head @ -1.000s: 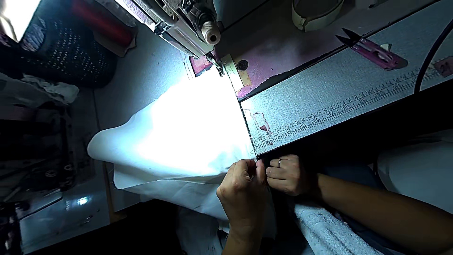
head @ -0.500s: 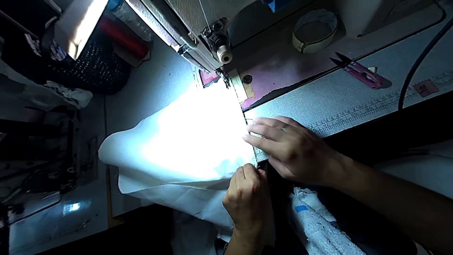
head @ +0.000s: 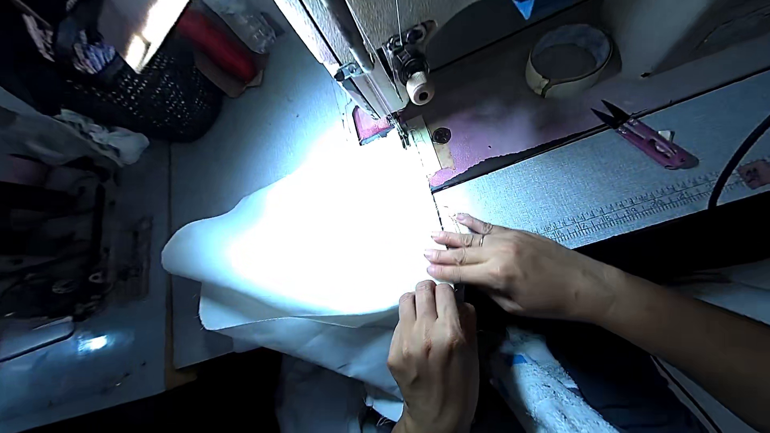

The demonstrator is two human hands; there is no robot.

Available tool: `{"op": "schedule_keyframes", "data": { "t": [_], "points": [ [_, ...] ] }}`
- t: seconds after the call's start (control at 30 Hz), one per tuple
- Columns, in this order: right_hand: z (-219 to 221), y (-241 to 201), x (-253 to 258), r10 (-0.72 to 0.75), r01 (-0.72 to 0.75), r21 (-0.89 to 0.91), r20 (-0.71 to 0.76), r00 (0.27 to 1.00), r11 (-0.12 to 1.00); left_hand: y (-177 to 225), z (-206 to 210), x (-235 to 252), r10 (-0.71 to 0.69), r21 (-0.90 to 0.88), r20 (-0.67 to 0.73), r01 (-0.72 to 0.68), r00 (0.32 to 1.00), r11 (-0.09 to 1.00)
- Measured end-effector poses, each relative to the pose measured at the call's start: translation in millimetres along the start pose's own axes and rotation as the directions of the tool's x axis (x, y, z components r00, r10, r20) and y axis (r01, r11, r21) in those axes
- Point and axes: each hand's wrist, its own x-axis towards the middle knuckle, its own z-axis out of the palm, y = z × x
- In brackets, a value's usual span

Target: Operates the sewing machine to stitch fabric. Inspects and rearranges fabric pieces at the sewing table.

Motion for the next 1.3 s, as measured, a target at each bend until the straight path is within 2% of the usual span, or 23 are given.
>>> {"op": "schedule_keyframes", "data": {
  "t": [0.17, 0.27, 0.4, 0.67, 0.77, 0.87, 0.93, 1.03, 1.17, 1.3],
  "points": [
    [18.0, -19.8, -5.5, -0.003, 0.011, 0.045, -0.173, 0.985, 0.999, 0.6, 2.1, -12.8, -0.065, -0.045, -0.057, 0.062, 0.996, 0.997],
    [32.1, -27.6, -3.7, 0.002, 0.012, 0.043, -0.315, 0.949, 0.999, -3.9, -1.2, -17.2, -0.070, -0.112, -0.060, 0.063, 0.996, 0.992],
    [46.2, -32.9, -4.4, 0.016, 0.001, 0.040, -0.419, 0.908, 0.999, -8.9, -7.2, -15.9, -0.057, -0.184, -0.058, 0.046, 0.997, 0.982],
    [52.7, -29.6, -3.7, -0.026, 0.040, 0.018, -0.491, 0.871, 0.999, -21.1, -17.7, -6.9, 0.047, -0.231, 0.013, -0.043, 0.999, 0.972],
    [54.5, -28.5, -4.0, -0.041, 0.054, 0.012, -0.488, 0.872, 0.998, -27.3, -24.9, -0.4, 0.078, -0.256, 0.116, -0.046, 0.990, 0.966],
    [56.3, -29.5, -4.7, -0.041, 0.057, 0.018, -0.502, 0.864, 0.998, -45.5, -39.5, 16.1, 0.181, -0.358, 0.290, -0.069, 0.940, 0.931],
    [56.7, -29.6, -5.4, -0.040, 0.058, 0.022, -0.498, 0.866, 0.998, -58.1, -41.2, 34.8, 0.255, -0.396, 0.261, -0.137, 0.931, 0.908],
    [58.1, -30.1, -6.1, -0.037, 0.051, 0.016, -0.484, 0.874, 0.999, -72.4, -14.7, 66.7, 0.291, -0.343, 0.146, -0.227, 0.946, 0.911],
    [60.5, -33.1, -6.4, -0.014, 0.027, 0.018, -0.514, 0.857, 0.999, -92.7, 31.8, 94.8, 0.323, -0.311, 0.259, -0.238, 0.910, 0.920],
    [63.5, -38.5, -2.3, 0.016, -0.005, 0.022, -0.541, 0.841, 1.000, -98.8, 40.9, 93.3, 0.297, -0.327, 0.288, -0.198, 0.910, 0.924]
  ]
}}
